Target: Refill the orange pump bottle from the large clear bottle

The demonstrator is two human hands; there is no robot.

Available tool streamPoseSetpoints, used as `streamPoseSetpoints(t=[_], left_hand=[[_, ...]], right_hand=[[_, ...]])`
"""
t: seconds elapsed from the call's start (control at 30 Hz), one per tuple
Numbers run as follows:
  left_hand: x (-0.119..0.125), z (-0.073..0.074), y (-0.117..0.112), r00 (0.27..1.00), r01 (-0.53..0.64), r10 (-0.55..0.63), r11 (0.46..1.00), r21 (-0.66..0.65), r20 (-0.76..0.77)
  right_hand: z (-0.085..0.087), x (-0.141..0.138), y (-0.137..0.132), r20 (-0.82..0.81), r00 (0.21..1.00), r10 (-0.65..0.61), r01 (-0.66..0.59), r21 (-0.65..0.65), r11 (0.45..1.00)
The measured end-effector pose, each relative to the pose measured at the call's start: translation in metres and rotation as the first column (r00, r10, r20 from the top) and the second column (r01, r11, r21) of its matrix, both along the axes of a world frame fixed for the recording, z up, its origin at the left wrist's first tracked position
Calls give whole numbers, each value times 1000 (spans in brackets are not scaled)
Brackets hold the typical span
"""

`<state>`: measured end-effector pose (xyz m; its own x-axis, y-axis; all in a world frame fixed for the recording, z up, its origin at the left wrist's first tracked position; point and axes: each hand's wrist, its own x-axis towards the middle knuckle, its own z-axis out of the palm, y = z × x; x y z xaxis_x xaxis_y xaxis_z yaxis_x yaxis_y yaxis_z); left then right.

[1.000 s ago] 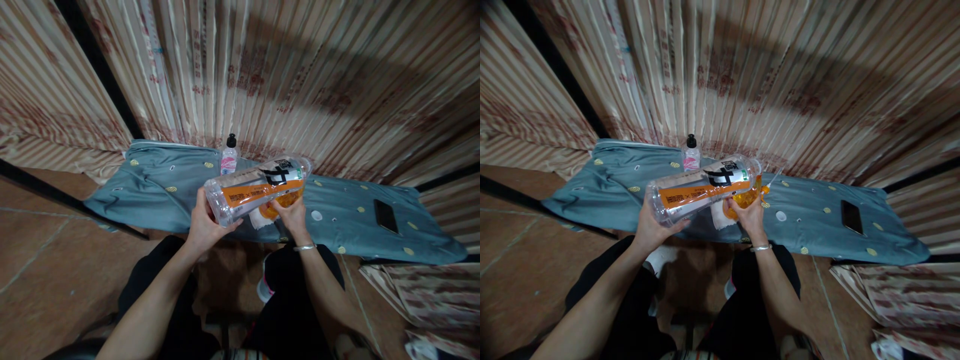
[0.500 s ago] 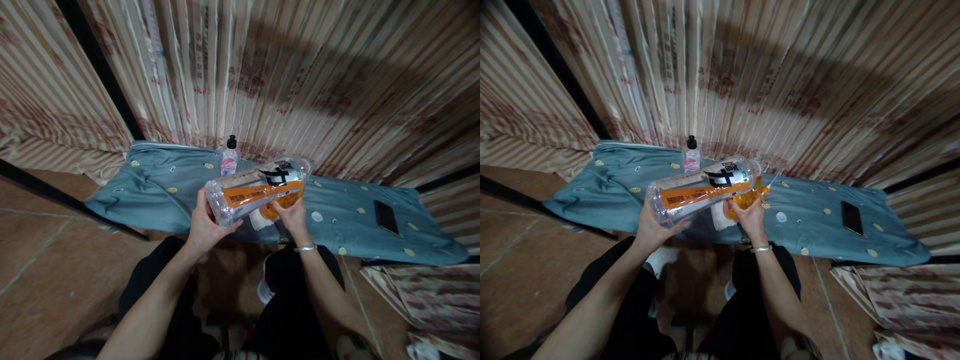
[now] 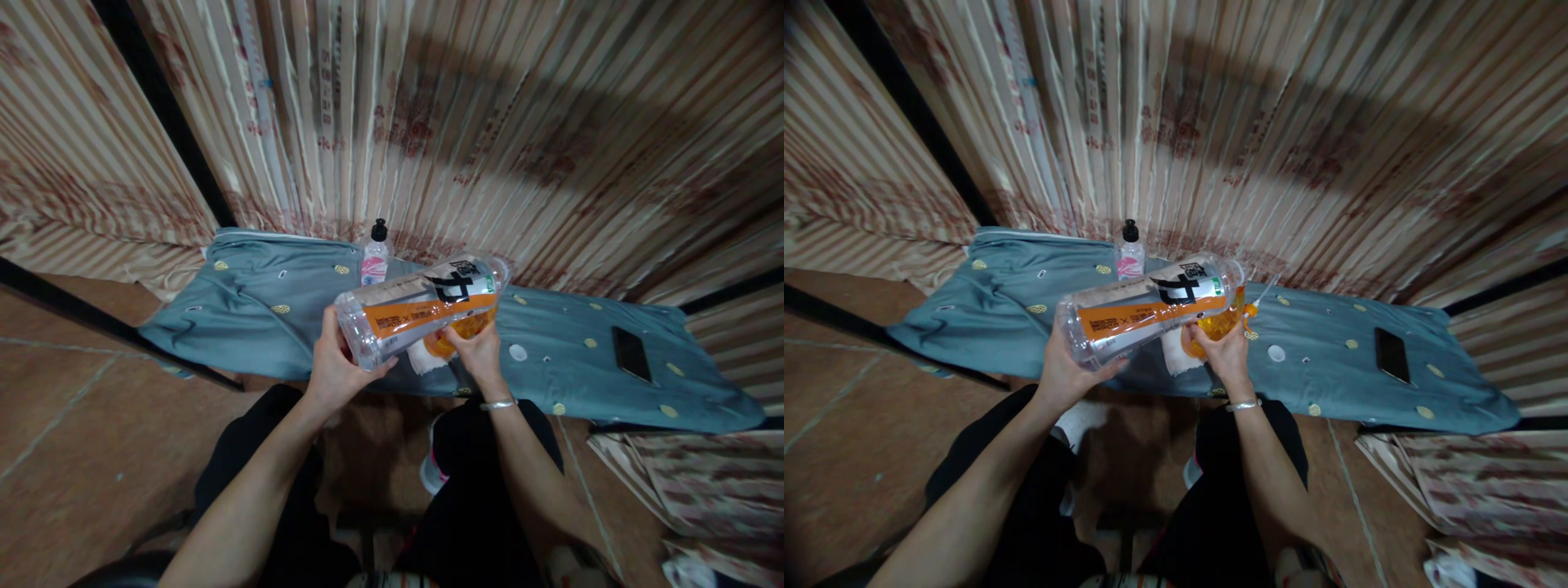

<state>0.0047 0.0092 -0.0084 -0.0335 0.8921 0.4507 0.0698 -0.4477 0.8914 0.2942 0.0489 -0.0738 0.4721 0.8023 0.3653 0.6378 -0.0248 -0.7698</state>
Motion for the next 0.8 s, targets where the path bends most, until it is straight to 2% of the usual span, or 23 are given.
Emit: streamPoseSetpoints(t=[0.27, 0.5, 0.7, 0.8], left_hand=[[-1, -2, 1, 999, -14, 15, 999, 40, -37], [0, -4, 0, 1000, -20, 20, 1000, -9, -12], [1, -4, 1, 1000, -4, 3, 999, 34, 15], [-1, -5, 1, 1000, -11, 12, 999, 53, -22]], right_hand=[[4, -1, -1, -31, 999, -12, 10, -50, 999], [0, 0, 0, 3, 1000, -17, 17, -13, 1000], [3, 0, 0, 0, 1000, -26, 26, -38, 999], [6, -1, -1, -9, 1000, -19, 19, -53, 998]])
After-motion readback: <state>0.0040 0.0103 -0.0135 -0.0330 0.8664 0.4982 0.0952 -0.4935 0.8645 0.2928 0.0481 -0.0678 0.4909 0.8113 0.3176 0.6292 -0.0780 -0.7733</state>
